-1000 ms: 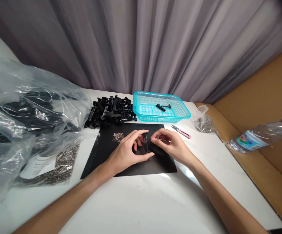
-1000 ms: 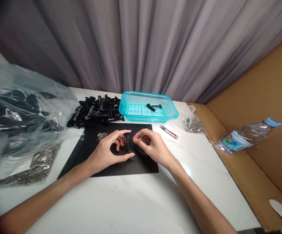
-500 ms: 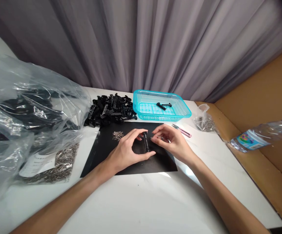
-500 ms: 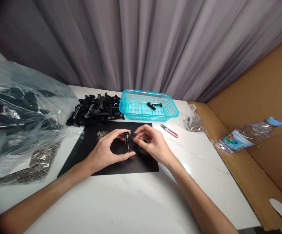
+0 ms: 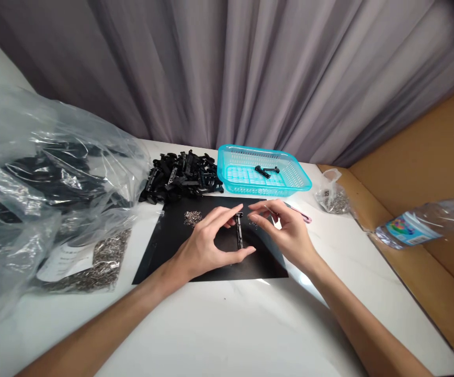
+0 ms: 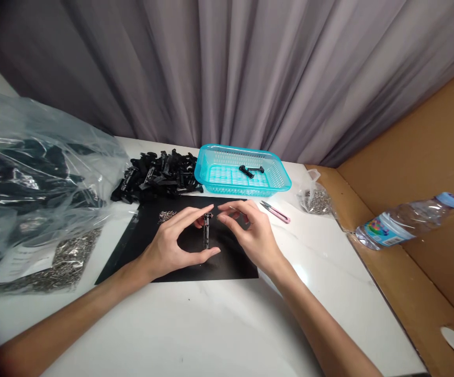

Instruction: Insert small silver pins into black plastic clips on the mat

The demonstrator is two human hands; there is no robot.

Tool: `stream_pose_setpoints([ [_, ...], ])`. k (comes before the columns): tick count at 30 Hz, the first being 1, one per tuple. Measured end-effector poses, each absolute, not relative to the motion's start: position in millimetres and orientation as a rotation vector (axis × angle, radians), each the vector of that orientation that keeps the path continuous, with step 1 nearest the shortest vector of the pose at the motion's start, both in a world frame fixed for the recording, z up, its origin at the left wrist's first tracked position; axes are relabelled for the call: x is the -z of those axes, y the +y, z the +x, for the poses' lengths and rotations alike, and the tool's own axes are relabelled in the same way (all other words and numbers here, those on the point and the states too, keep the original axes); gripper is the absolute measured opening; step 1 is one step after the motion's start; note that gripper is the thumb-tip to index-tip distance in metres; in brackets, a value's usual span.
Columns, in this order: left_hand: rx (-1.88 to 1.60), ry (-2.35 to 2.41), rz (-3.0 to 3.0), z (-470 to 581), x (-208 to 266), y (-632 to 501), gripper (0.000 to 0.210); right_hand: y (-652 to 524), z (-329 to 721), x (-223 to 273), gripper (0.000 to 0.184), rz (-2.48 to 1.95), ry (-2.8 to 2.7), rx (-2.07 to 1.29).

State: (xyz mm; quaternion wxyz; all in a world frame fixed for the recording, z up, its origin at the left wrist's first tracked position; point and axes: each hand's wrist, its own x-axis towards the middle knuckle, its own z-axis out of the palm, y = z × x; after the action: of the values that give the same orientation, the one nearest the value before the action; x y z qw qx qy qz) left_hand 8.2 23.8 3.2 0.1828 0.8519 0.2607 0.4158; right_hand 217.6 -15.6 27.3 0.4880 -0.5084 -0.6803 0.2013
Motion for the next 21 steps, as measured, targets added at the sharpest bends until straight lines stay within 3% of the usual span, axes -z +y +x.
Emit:
stream_pose_setpoints([
  [8, -1.181, 0.724, 2.397, 9.7, -3.8, 23.3, 0.069, -18.2, 207.4, -28.1, 0.008, -1.171, -1.783, -0.252],
  [21, -1.226, 0.687, 2.433, 10.3, -0.8, 25.5, 0.074, -19.4, 192.2, -15.5, 0.006, -1.170, -1.658, -0.309],
])
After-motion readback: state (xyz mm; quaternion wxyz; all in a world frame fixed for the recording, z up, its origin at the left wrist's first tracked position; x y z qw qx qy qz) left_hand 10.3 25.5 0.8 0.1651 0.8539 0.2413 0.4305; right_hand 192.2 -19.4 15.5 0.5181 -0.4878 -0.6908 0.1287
